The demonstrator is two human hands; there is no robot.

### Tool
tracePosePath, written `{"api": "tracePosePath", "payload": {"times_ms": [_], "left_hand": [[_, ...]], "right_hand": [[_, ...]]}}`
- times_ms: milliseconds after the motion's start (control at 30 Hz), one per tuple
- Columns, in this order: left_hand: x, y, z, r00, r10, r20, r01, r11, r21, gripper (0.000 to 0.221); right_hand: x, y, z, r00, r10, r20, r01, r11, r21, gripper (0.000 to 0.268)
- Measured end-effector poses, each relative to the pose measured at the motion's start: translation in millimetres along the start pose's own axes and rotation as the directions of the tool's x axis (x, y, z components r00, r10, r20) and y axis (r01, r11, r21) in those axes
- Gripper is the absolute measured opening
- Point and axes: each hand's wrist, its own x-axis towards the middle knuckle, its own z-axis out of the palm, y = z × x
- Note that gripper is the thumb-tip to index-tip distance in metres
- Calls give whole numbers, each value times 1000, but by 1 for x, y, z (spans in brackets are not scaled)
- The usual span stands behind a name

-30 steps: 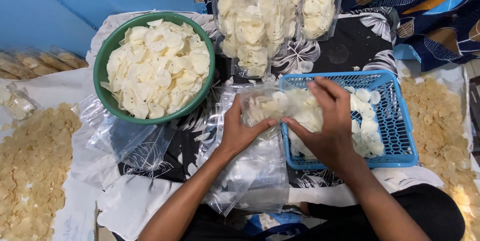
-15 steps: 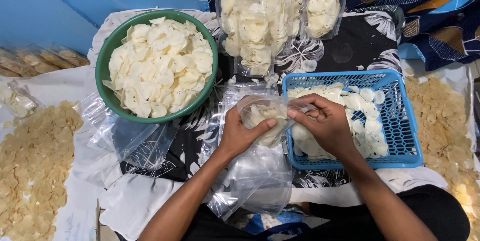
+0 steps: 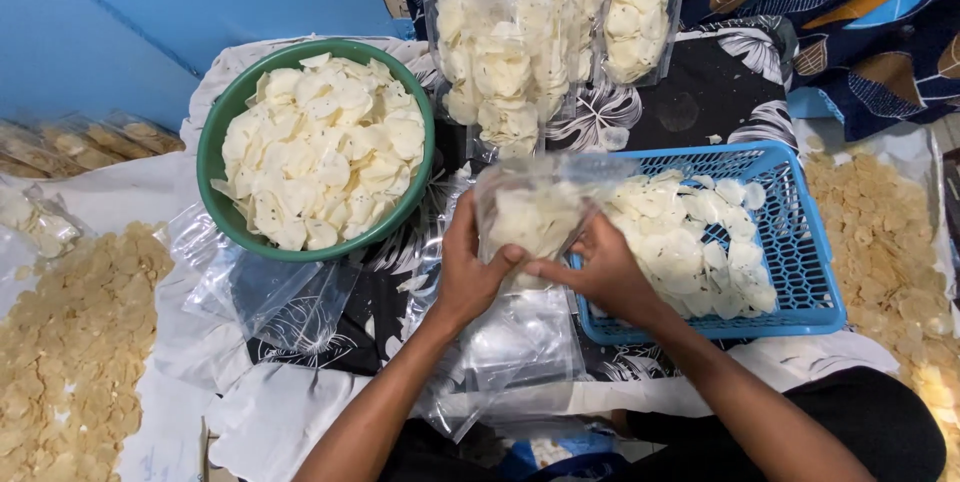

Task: Packaging snacks into plastic bags from a bowl and basket

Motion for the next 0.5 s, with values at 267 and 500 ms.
{"api": "tracePosePath", "payload": {"times_ms": [267,500], "left_hand": [[0,-25,-4,998,-16,-67,29,981,194,45],[-5,-34,0,997,36,-71,-6,921,391,40]], "right_hand": [[107,7,-103,927,-209,-310,267,950,160,66],[184,71,-139,927,-167,-337,209,974,91,72]]}}
